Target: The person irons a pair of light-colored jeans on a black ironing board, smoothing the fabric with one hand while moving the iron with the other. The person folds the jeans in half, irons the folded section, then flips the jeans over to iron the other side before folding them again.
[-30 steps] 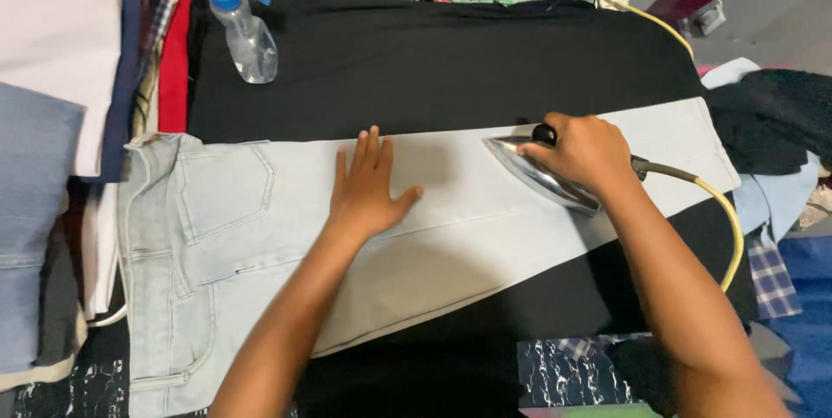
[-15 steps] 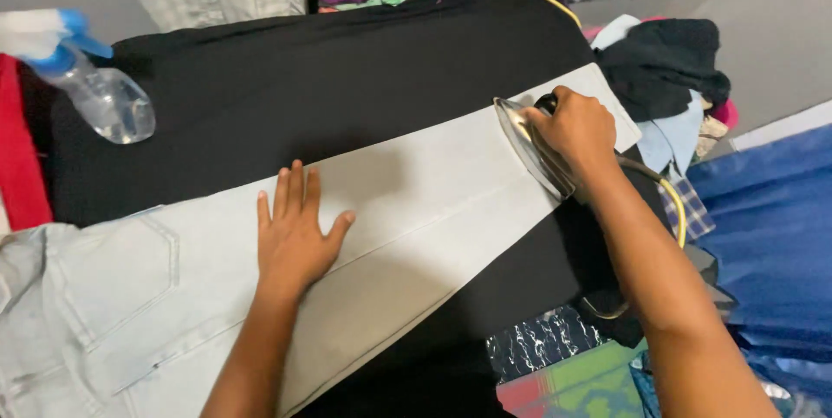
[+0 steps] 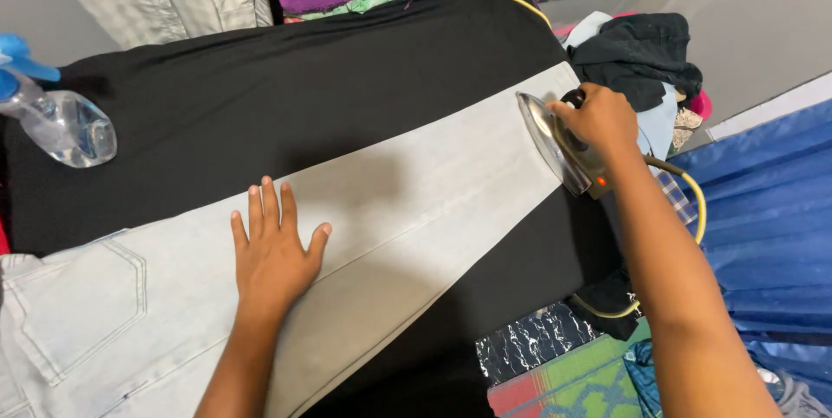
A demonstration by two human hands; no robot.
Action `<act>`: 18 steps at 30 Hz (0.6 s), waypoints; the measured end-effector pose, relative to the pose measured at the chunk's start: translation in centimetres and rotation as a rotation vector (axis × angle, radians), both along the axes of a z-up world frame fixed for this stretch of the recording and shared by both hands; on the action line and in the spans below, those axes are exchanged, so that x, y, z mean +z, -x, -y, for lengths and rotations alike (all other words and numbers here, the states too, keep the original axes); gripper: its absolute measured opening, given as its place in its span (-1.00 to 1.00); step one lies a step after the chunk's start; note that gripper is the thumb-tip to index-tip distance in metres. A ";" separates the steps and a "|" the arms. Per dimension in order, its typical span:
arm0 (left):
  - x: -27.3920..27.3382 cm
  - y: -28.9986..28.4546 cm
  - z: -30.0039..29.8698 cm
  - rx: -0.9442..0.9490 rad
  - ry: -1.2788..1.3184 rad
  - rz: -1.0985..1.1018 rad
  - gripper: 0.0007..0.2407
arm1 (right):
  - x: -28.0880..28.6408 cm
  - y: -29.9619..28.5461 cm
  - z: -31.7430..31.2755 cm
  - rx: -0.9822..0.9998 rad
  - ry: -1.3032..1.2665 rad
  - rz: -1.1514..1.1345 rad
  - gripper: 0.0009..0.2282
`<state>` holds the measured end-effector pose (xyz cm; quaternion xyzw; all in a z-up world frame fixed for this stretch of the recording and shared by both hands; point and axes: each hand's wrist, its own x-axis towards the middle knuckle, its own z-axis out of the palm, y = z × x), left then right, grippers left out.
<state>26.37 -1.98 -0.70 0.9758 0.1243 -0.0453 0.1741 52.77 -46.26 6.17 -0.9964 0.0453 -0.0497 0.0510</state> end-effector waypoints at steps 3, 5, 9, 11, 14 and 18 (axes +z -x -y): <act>0.2 -0.4 2.8 -0.028 -0.016 -0.001 -0.24 | 0.6 0.2 -0.2 -0.015 -0.018 0.004 -0.60; 1.3 -0.9 5.1 -0.108 0.029 0.009 -0.26 | 0.1 -0.7 0.4 -0.010 -0.009 0.015 -0.60; 0.7 -2.1 6.8 -0.216 0.021 0.017 -0.26 | -0.1 -0.8 0.9 0.077 0.002 -0.031 -0.63; 0.8 -1.8 6.5 -0.216 0.027 0.013 -0.26 | 2.2 2.3 -1.7 0.130 0.013 -0.087 -0.65; 0.8 -1.9 6.0 -0.203 0.026 -0.011 -0.25 | 3.4 4.7 -3.7 0.227 0.030 -0.191 -0.66; 1.0 -2.3 5.9 -0.166 0.042 -0.086 -0.23 | 2.9 6.3 -5.3 0.308 0.093 -0.286 -0.61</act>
